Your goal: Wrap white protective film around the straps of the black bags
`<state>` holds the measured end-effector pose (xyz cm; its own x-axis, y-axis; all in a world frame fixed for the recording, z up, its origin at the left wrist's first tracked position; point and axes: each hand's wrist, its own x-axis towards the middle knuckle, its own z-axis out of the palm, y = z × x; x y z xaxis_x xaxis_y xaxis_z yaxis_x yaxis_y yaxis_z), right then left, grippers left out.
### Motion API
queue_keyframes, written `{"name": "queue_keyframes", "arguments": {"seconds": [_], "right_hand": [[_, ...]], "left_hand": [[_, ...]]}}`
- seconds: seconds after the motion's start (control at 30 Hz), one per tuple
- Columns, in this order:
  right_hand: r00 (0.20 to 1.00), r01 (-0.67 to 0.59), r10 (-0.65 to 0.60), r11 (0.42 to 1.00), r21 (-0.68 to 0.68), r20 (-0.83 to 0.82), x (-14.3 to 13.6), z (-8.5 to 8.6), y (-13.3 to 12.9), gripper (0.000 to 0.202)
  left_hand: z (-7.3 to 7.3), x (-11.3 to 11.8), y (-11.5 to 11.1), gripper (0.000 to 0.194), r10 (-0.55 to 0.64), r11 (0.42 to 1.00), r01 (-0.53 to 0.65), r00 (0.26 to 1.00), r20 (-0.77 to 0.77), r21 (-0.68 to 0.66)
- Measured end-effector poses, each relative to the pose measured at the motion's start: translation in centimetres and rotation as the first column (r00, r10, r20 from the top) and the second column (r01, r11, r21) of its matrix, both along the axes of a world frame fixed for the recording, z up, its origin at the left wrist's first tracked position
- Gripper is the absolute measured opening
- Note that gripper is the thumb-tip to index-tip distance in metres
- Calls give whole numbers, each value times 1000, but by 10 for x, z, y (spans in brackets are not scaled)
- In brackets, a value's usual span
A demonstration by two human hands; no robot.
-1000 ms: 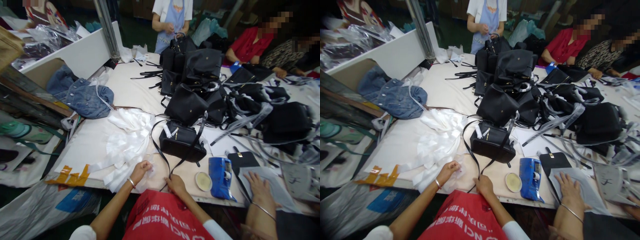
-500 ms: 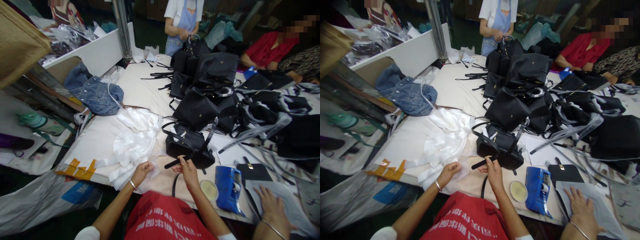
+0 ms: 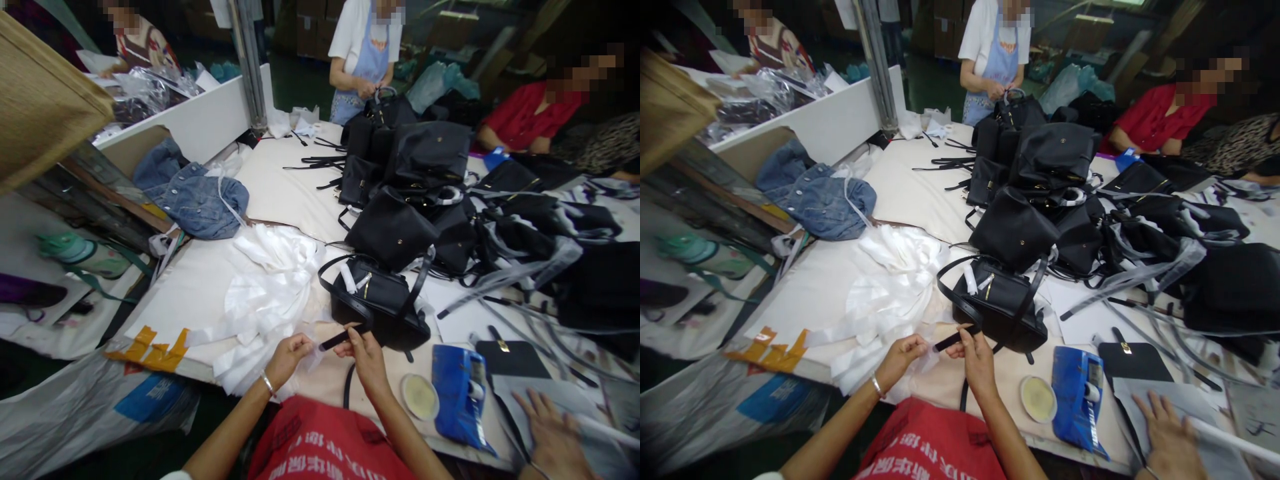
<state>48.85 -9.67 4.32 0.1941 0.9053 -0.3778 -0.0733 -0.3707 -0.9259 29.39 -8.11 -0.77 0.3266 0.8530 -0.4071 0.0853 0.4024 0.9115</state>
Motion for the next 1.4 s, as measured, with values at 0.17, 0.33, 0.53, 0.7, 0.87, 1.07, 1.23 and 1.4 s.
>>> {"name": "queue_keyframes", "arguments": {"seconds": [0.17, 0.33, 0.53, 0.7, 0.87, 1.07, 1.23, 1.4], "right_hand": [[996, 42, -40, 999, -13, 81, -3, -13, -6, 42], [977, 212, -213, 976, -52, 0, 0, -18, -8, 40], [981, 182, -186, 981, -68, -51, 3, -10, -7, 39], [986, 159, -161, 985, -65, -34, 6, -11, -7, 41], [994, 109, -109, 992, -66, 14, 11, -15, -8, 41], [992, 118, -122, 987, -106, -31, 14, -10, -15, 40], [999, 25, -29, 995, -96, -42, 16, 5, -22, 37], [996, -44, 39, 997, -65, -82, 38, 34, -28, 39]], "left_hand": [[12, 13, -4, 30, 34, 998, -27, 992, -123, 61], [23, 27, -19, 25, 94, 991, -71, 975, -203, 117], [27, 35, -28, 14, 34, 992, -8, 979, -203, 130], [30, 39, -23, 15, 37, 998, -30, 992, -118, 55], [33, 44, -19, 15, 44, 997, -34, 988, -150, 68], [46, 53, -19, 14, 33, 983, 4, 979, -203, 181], [60, 72, -14, 12, -2, 960, 57, 980, -200, 273], [84, 83, -15, 10, -91, 934, 165, 968, -235, 317]]}}
